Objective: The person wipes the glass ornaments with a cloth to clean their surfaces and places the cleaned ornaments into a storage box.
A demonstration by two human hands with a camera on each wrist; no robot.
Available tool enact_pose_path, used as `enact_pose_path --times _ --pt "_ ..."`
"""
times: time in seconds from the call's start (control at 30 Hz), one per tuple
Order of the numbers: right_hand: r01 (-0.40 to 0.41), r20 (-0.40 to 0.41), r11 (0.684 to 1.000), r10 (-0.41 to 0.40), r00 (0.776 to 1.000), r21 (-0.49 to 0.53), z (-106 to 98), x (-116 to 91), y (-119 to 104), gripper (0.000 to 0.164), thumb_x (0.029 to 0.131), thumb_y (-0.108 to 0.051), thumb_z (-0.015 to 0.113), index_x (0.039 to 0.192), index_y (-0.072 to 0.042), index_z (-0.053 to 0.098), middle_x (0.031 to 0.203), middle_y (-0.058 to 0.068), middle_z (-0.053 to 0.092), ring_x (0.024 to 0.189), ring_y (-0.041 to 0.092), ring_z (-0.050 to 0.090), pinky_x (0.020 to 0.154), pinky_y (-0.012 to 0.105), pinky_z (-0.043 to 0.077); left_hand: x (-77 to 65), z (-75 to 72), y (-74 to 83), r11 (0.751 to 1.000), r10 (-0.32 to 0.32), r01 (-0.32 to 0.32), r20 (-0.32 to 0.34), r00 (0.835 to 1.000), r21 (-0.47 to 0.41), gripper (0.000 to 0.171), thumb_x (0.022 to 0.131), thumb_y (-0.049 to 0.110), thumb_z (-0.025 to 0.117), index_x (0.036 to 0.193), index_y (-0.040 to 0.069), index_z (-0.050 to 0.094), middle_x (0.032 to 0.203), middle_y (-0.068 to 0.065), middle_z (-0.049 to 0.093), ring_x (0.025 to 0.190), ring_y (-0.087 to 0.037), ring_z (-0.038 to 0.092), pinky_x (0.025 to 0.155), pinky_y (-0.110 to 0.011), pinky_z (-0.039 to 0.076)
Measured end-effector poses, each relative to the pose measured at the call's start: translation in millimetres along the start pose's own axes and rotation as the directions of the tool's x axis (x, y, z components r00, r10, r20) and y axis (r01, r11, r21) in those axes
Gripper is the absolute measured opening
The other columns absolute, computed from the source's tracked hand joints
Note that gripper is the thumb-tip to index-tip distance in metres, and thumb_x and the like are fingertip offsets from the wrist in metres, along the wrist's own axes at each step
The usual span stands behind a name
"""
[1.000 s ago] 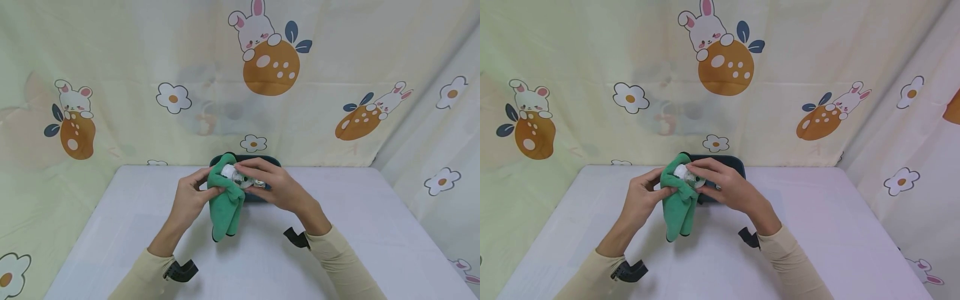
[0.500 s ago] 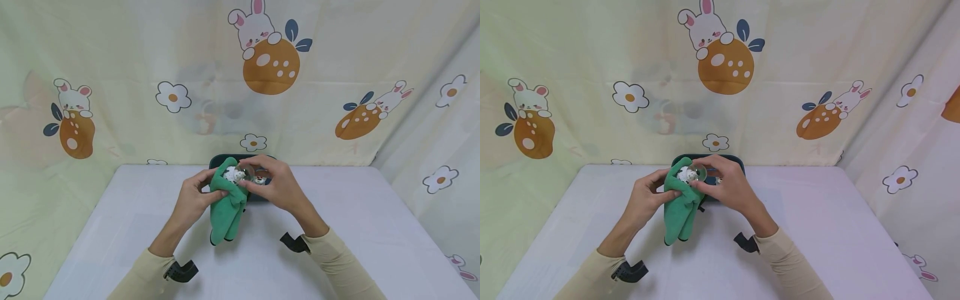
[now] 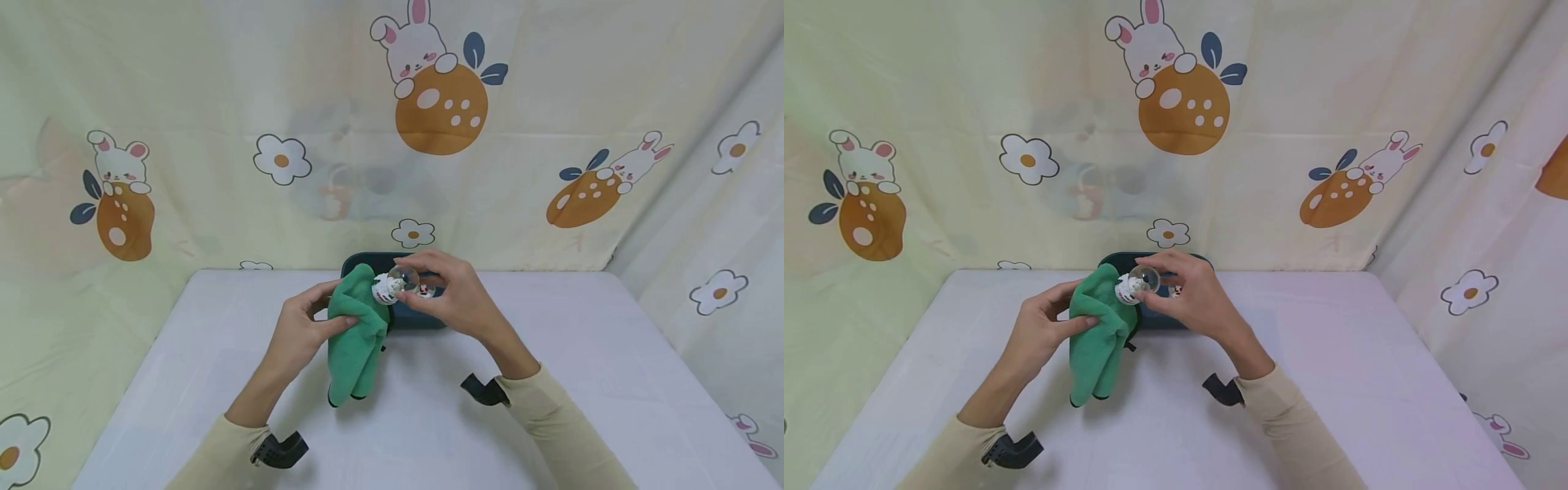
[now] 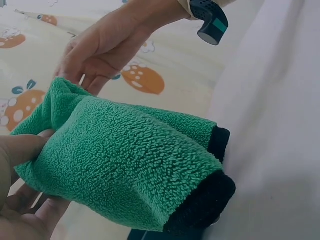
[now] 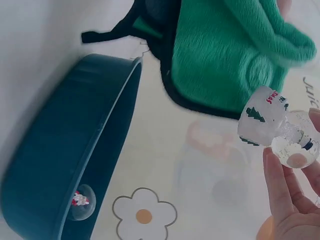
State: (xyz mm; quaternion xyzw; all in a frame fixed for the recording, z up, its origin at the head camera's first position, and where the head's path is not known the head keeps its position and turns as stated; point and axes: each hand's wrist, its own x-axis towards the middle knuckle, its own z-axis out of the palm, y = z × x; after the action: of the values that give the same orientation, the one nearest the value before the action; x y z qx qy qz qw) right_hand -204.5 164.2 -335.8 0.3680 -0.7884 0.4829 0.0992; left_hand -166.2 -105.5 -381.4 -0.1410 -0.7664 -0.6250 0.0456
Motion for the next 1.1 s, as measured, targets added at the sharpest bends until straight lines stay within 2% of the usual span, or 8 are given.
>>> enact_pose_path --times 0.1,0.3,0.4,0.57,0.77,1.1 --pt "-0.014 0.014 1.000 0.014 1.000 -0.005 -1.9 1.5 4.8 0.046 0.087 -0.009 0.081 0.131 -0.011 0.068 0.127 0.005 0.064 0.098 0.027 0.063 0.090 0.031 0.060 -3.5 -7.5 -1.7 1.000 -0.015 0.015 -0.008 1.000 0.018 0.054 0.084 0.012 0.084 0.135 0.016 0.066 0.127 -0.002 0.068 0.116 -0.022 0.063 0.098 -0.046 0.054" --pt "-0.028 0.038 0.999 0.028 0.999 -0.019 -2.0 5.1 19.3 0.046 0.086 -0.010 0.082 0.130 -0.010 0.068 0.127 0.006 0.065 0.105 0.019 0.064 0.091 0.032 0.060 -9.9 -21.3 -7.4 0.999 -0.012 0.013 -0.015 1.000 0.051 0.054 0.084 0.012 0.084 0.135 0.018 0.066 0.126 -0.001 0.069 0.114 -0.019 0.063 0.098 -0.043 0.053" --pt "-0.021 0.053 1.000 0.021 0.998 0.001 -0.5 7.8 29.0 0.044 0.086 -0.011 0.083 0.127 -0.009 0.069 0.124 0.006 0.066 0.105 0.019 0.064 0.091 0.034 0.060 -12.1 -26.8 -10.2 0.998 -0.011 0.012 -0.014 1.000 0.061 0.054 0.084 0.012 0.085 0.134 0.019 0.067 0.124 -0.001 0.069 0.114 -0.019 0.063 0.097 -0.039 0.054" --pt "-0.029 0.097 1.000 0.027 0.995 0.012 2.8 14.2 46.1 0.042 0.084 -0.012 0.084 0.123 -0.009 0.070 0.122 0.003 0.066 0.108 0.018 0.064 0.091 0.032 0.060 -16.2 -36.3 -13.1 0.995 -0.012 0.011 0.001 1.000 0.094 0.054 0.084 0.013 0.085 0.134 0.018 0.067 0.124 -0.002 0.069 0.114 -0.020 0.063 0.091 -0.031 0.057" --pt "-0.036 0.159 0.999 0.037 0.987 -0.006 5.0 25.2 63.5 0.042 0.084 -0.013 0.085 0.122 -0.007 0.069 0.118 0.004 0.066 0.103 0.018 0.063 0.090 0.035 0.061 -21.1 -48.9 -13.8 0.992 -0.015 0.013 0.020 1.000 0.127 0.053 0.082 0.014 0.086 0.132 0.021 0.068 0.123 -0.001 0.071 0.110 -0.019 0.066 0.084 -0.030 0.061" --pt "-0.139 0.232 0.986 0.158 0.960 -0.094 9.5 42.3 85.4 0.042 0.085 -0.021 0.085 0.123 -0.012 0.070 0.119 0.001 0.067 0.106 0.016 0.065 0.091 0.035 0.060 -29.7 -69.7 -19.4 0.983 -0.050 0.040 0.051 0.997 0.180 0.053 0.084 0.015 0.085 0.133 0.026 0.067 0.120 -0.001 0.071 0.107 -0.015 0.066 0.080 -0.030 0.062"
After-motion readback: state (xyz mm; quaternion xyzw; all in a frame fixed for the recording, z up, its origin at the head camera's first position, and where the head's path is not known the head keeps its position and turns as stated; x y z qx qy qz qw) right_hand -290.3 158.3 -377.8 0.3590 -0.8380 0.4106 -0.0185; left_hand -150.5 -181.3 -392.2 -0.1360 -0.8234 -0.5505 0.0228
